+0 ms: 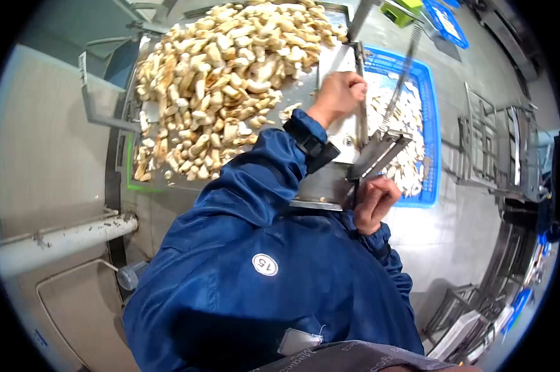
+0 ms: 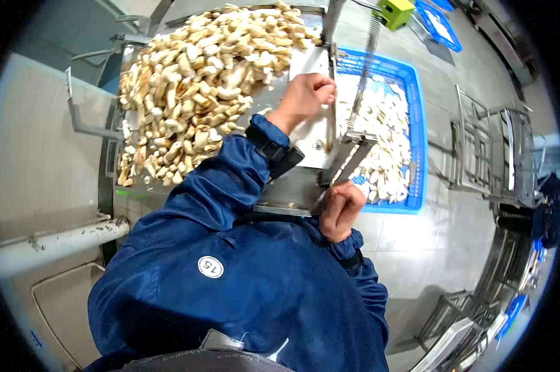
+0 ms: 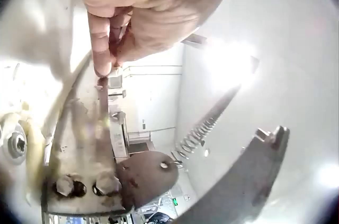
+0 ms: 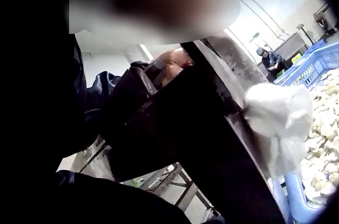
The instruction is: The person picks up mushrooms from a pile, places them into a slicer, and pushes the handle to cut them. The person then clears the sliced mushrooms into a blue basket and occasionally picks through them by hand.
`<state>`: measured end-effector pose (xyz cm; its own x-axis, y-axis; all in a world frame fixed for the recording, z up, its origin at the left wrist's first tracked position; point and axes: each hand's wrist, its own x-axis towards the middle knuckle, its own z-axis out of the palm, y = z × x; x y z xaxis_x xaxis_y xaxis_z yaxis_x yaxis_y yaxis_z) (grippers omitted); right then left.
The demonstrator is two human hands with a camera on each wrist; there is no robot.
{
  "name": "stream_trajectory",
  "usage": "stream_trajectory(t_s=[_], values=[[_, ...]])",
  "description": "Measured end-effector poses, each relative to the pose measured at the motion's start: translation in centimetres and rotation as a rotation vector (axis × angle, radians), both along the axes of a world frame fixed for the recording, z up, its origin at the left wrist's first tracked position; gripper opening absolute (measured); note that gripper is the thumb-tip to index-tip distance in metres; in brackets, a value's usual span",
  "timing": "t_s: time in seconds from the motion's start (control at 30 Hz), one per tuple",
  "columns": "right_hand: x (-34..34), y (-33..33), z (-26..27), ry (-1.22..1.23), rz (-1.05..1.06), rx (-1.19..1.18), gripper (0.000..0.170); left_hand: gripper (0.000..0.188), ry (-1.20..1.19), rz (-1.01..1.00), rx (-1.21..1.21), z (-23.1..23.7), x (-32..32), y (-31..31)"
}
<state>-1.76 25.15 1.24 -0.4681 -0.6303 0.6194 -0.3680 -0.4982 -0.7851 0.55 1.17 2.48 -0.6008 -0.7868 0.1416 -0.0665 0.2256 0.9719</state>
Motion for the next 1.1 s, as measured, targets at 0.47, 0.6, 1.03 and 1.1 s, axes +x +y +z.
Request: stream_trajectory(t_s=[0.47, 0.6, 1.03, 1.1], values=[[-0.3, -0.1, -0.8, 0.041, 0.022, -0.007, 0.010, 0.014, -0.855, 0.034, -0.556, 4.7, 21.4, 0.8], [-0.2, -0.1, -0.4, 0.063, 0.011, 0.006, 0.012, 0.016, -0.884, 0.061, -0.611, 3.0, 21.4, 2.2], [0.0, 0.7, -0.6, 0.010, -0.038, 0.094, 0.017, 0.023, -0.364, 0.219, -0.550, -0.9, 1.8, -0.3], [-0.1, 0.7, -0.8, 0.008, -0.020, 0.083, 0.017, 0.026, -0.349, 0.212, -0.560, -1.5, 0.0, -0.3]])
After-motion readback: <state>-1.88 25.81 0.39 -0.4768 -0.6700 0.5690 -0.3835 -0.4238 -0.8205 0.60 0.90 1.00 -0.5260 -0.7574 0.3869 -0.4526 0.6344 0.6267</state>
